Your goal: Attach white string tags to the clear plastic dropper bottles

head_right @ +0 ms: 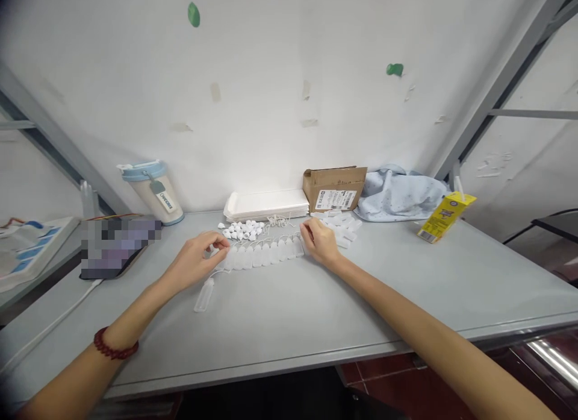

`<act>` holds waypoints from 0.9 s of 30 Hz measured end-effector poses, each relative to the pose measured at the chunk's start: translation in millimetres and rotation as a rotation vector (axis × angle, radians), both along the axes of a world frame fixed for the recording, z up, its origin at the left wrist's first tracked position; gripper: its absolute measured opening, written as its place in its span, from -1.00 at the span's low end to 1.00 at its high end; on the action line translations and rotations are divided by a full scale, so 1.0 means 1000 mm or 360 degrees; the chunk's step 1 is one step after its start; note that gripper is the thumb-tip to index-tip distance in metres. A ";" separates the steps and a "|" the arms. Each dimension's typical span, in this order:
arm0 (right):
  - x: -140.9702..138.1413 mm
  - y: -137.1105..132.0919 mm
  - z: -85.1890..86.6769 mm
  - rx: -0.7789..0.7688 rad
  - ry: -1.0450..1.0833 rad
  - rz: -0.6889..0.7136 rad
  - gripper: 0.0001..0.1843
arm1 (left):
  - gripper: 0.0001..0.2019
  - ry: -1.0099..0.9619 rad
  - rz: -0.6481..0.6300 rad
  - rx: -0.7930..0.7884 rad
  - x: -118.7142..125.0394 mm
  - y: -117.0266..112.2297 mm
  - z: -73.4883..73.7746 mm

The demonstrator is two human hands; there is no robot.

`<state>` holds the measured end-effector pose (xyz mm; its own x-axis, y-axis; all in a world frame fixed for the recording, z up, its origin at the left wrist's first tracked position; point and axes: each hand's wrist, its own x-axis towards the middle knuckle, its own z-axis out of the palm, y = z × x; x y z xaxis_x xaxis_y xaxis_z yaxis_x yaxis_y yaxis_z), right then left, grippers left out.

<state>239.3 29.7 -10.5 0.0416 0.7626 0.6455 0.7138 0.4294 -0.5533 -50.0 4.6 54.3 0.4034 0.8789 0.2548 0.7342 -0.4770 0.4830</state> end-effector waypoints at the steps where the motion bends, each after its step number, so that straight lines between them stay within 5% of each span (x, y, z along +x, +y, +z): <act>1: 0.000 0.000 0.000 0.0004 -0.0013 0.0000 -0.74 | -0.84 0.0044 -0.0052 0.0011 0.004 0.004 0.000; 13: 0.006 0.008 0.003 0.0099 0.0101 -0.0090 -0.71 | -0.74 0.0499 -0.0316 0.0347 0.075 0.089 -0.007; 20: 0.027 0.013 0.016 0.0175 0.0223 -0.0296 -0.69 | -0.81 0.0542 -0.0324 0.0385 0.090 0.105 -0.011; 27: 0.030 0.015 0.019 0.0202 0.0068 -0.0282 -0.70 | -0.79 0.0226 -0.0190 0.0306 0.080 0.107 0.004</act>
<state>269.5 44.2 8.2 0.1969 0.6537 0.7307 0.7613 0.3676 -0.5341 30.3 111.8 58.1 0.5449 0.7638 0.3461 0.7211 -0.6374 0.2713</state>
